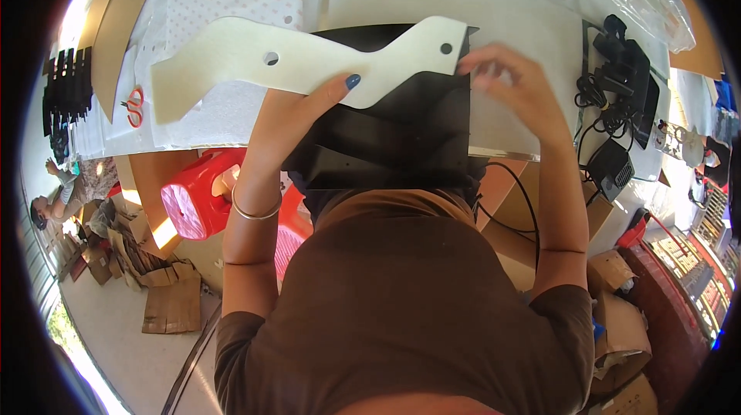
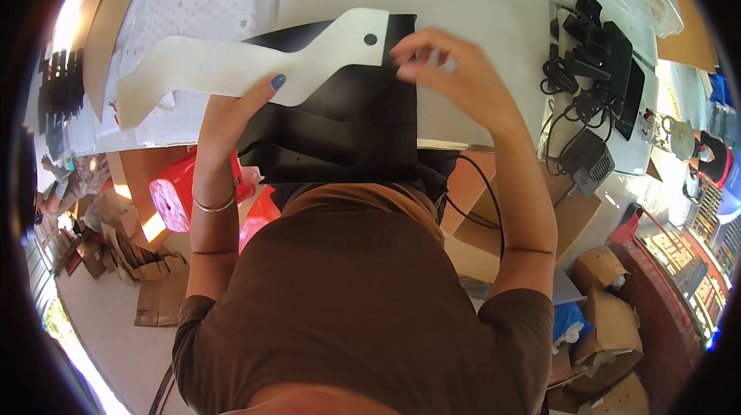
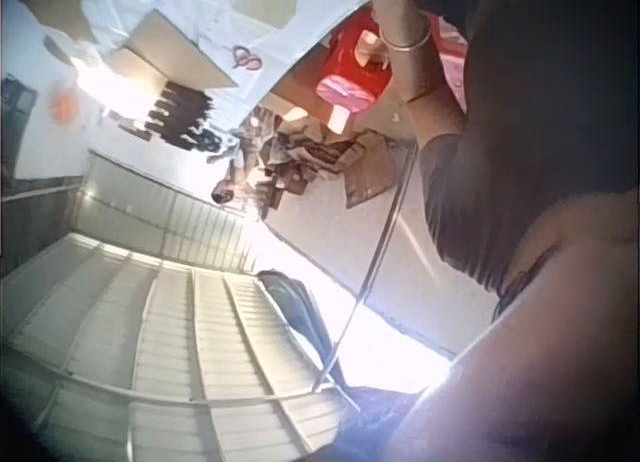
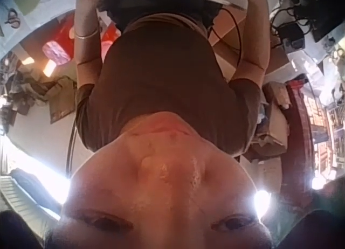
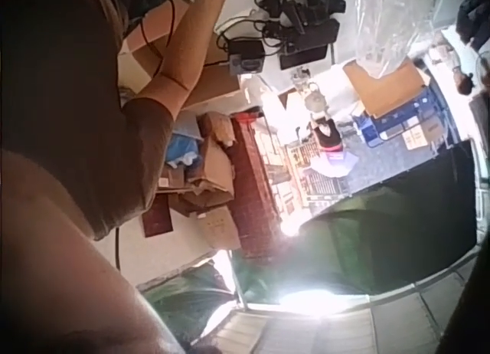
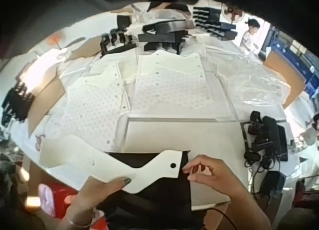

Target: Assemble plastic components by precisely applying adhesive foam pads using an alignment jig.

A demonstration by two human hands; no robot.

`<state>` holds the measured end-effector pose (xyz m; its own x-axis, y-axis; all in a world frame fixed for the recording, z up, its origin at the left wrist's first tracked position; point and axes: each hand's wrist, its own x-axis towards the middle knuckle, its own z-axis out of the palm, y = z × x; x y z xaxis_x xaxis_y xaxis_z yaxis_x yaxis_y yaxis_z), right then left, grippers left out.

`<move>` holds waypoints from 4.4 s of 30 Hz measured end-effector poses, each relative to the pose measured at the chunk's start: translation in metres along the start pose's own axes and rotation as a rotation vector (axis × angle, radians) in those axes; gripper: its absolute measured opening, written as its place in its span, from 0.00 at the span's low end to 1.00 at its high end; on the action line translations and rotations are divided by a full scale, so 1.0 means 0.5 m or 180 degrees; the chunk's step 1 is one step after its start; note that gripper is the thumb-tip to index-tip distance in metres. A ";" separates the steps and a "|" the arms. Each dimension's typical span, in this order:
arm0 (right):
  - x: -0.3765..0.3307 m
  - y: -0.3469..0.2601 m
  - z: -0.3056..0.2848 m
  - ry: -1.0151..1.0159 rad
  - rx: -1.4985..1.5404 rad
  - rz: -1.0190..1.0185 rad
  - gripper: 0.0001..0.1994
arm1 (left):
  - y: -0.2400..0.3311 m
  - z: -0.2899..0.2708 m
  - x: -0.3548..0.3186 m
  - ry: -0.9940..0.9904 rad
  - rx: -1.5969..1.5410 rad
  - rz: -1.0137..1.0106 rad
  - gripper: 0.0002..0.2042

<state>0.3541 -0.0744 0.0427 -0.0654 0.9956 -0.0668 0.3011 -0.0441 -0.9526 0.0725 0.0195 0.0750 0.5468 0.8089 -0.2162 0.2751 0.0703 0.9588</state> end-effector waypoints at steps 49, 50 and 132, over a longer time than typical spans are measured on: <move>-0.020 0.046 0.074 0.1451 -0.1017 0.0513 0.05 | -0.006 0.113 -0.023 -0.0142 0.2910 0.0125 0.08; -0.019 0.044 0.076 0.1433 -0.1009 0.0512 0.05 | -0.003 0.110 -0.024 -0.0135 0.2911 0.0107 0.08; -0.022 0.042 0.076 0.1529 -0.1060 0.0559 0.06 | 0.004 0.093 0.012 -0.0498 0.3058 0.0800 0.06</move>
<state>0.3247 -0.0893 0.0120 0.4251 0.9051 0.0008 0.5550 -0.2599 -0.7902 0.1129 -0.0025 0.0669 0.7555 0.6448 -0.1158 0.6211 -0.6487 0.4399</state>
